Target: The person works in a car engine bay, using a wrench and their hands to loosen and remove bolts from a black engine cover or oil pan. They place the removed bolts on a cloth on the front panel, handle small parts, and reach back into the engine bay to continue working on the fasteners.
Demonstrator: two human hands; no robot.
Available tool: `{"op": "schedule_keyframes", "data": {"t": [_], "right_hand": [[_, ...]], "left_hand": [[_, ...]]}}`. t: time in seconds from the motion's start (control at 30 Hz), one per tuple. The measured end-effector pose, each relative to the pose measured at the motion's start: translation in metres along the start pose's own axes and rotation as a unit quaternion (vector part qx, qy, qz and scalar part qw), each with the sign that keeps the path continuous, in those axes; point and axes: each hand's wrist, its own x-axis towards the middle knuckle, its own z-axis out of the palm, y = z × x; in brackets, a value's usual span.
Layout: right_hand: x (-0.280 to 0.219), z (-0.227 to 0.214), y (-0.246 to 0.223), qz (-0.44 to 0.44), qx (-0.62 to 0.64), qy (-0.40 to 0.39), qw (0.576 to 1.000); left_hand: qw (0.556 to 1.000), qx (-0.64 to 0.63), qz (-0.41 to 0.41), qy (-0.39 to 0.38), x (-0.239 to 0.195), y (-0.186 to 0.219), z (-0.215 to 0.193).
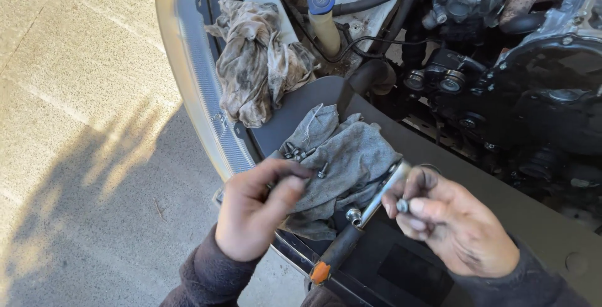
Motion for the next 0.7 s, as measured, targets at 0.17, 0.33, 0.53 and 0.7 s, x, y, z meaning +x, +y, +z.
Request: {"op": "schedule_keyframes", "data": {"t": [0.17,0.33,0.53,0.7], "right_hand": [[-0.038,-0.016,0.031,0.008,0.054,0.05,0.997],[-0.073,-0.023,0.047,0.004,0.093,0.119,0.989],[-0.104,-0.031,0.049,-0.009,0.096,0.146,0.985],[-0.121,-0.052,0.046,-0.103,0.161,0.156,0.969]], "left_hand": [[0.862,0.443,0.246,0.002,0.014,-0.008,0.011],[0.811,0.544,0.217,-0.011,0.017,-0.026,0.019],[0.848,0.491,0.185,0.079,0.02,-0.066,0.01],[0.929,0.311,0.183,0.087,0.03,-0.13,-0.032]]}}
